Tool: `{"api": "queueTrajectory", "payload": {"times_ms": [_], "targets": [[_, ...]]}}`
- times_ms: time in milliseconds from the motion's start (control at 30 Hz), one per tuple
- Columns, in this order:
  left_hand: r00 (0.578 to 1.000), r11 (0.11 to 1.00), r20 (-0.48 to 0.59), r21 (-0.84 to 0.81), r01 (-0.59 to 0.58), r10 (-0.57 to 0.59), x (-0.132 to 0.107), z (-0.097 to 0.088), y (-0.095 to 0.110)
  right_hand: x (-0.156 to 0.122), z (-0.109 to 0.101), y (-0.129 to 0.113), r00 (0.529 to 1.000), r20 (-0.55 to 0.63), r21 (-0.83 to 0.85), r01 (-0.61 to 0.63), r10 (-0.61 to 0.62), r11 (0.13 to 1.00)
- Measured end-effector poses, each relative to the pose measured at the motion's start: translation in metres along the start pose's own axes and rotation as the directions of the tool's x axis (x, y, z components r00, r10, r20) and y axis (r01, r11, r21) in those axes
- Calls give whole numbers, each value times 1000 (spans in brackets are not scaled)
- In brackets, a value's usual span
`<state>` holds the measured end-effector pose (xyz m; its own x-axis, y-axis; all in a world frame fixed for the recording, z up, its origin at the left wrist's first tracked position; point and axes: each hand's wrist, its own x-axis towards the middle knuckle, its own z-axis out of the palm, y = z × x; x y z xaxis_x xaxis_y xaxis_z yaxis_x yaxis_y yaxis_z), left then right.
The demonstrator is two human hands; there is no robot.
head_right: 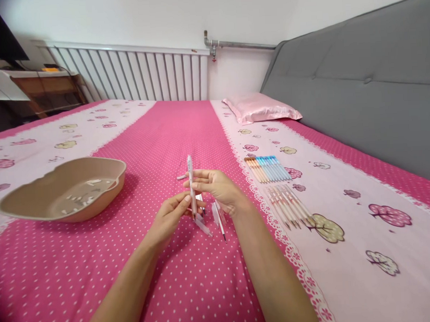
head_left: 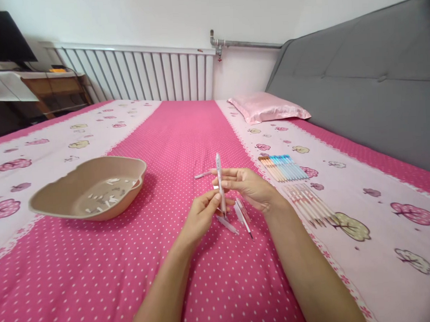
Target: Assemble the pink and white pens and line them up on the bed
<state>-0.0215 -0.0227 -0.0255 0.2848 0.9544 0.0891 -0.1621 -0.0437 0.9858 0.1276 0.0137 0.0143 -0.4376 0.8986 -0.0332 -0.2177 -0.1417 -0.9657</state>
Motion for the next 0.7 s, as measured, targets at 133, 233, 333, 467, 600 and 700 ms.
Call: {"api": "queueTrajectory", "payload": {"times_ms": [133,233,333,467,600,700], "targets": [[1000,1000,6,-20,7,-7,-1,-1,0,1,-1,2,998,52,-15,22,-21,1000],[1000,1000,-15,-23,4,-4,-1,-2,0,2,-3,4,999,34,-21,36,-36,999],[999,1000,-39,-31,-4,3,-1,-2,0,3,-4,6,999,25,-36,47,-46,998],[998,1000,-60,-16,-14,13,0,-2,1,4,-4,7,998,4,-40,62,-61,997],[994,999,-102,17,-32,33,0,-3,1,4,-1,7,998,-30,-48,53,-55,997],[991,998,-121,51,-42,48,0,-3,0,3,0,6,998,-42,-50,53,-55,997]]}}
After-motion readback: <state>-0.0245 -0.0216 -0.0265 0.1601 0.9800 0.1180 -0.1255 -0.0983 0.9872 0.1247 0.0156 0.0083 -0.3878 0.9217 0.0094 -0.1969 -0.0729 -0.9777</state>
